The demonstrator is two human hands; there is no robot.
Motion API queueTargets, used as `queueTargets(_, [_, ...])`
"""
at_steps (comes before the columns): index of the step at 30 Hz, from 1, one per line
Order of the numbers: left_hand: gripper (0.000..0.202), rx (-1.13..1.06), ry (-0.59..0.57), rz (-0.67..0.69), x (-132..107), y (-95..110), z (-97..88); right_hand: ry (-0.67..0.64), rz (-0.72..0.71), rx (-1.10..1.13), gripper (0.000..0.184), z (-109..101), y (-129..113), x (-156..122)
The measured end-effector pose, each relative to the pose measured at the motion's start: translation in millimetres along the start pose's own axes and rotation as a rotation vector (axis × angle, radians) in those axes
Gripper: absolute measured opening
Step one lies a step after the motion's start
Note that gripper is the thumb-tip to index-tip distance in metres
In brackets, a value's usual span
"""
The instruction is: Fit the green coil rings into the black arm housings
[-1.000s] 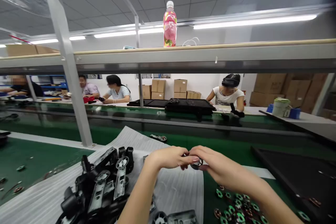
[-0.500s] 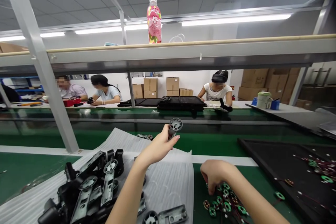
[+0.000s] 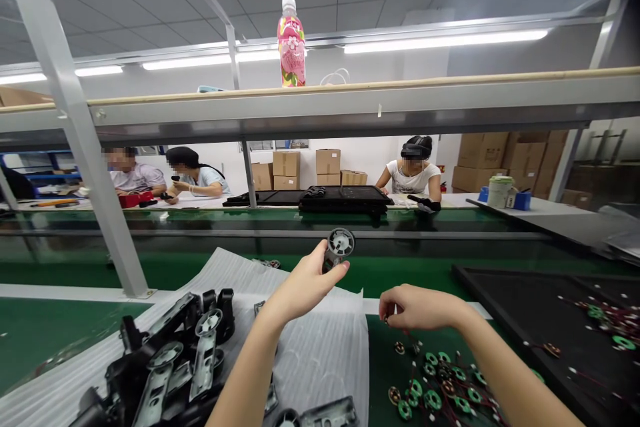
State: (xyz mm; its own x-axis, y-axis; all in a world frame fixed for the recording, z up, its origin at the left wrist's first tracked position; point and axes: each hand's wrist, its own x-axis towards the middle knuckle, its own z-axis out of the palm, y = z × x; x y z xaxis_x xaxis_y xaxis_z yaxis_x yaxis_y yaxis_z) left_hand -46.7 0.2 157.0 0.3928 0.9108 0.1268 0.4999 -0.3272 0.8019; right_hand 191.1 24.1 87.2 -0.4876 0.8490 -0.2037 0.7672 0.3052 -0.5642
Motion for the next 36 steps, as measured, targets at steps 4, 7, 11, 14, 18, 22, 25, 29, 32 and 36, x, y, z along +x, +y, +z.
queueTargets(4, [0.035,0.039,-0.046,0.000,2.0,-4.9,0.2,0.035,-0.095,0.144,0.025,-8.1,-6.3,-7.7])
queueTargets(7, [0.030,0.015,-0.073,0.060,4.1,-6.6,2.6,0.113,-0.180,0.258,0.029,-17.1,-16.3,-16.8])
queueTargets(11, [0.027,-0.081,-0.105,0.101,4.7,-3.7,7.2,0.298,-0.282,0.503,0.032,-23.6,-31.3,-25.2])
queueTargets(14, [0.026,-0.120,-0.121,0.119,4.1,-1.5,9.5,0.369,-0.341,0.712,0.028,-23.2,-40.1,-28.0])
queueTargets(18, [0.027,-0.155,-0.150,0.141,4.5,-1.2,12.2,0.388,-0.391,0.797,0.024,-20.1,-45.7,-27.9])
queueTargets(22, [0.029,-0.201,-0.153,0.140,6.0,-2.6,15.8,0.429,-0.407,0.823,0.024,-18.1,-45.2,-24.0])
queueTargets(25, [0.026,-0.211,-0.086,0.151,8.2,-6.2,18.0,0.485,-0.390,0.767,0.028,-19.1,-44.5,-23.5])
queueTargets(29, [0.021,-0.303,0.058,0.169,13.8,-10.8,20.3,0.565,-0.328,0.614,0.032,-21.9,-48.3,-28.4])
queueTargets(32, [0.019,-0.553,0.234,0.160,18.7,-8.7,23.6,0.635,-0.315,0.604,0.031,-18.6,-55.0,-27.9])
queueTargets(36, [0.025,-0.870,0.425,0.142,24.1,-3.8,33.5,0.748,-0.355,0.772,0.027,0.8,-68.7,-13.6])
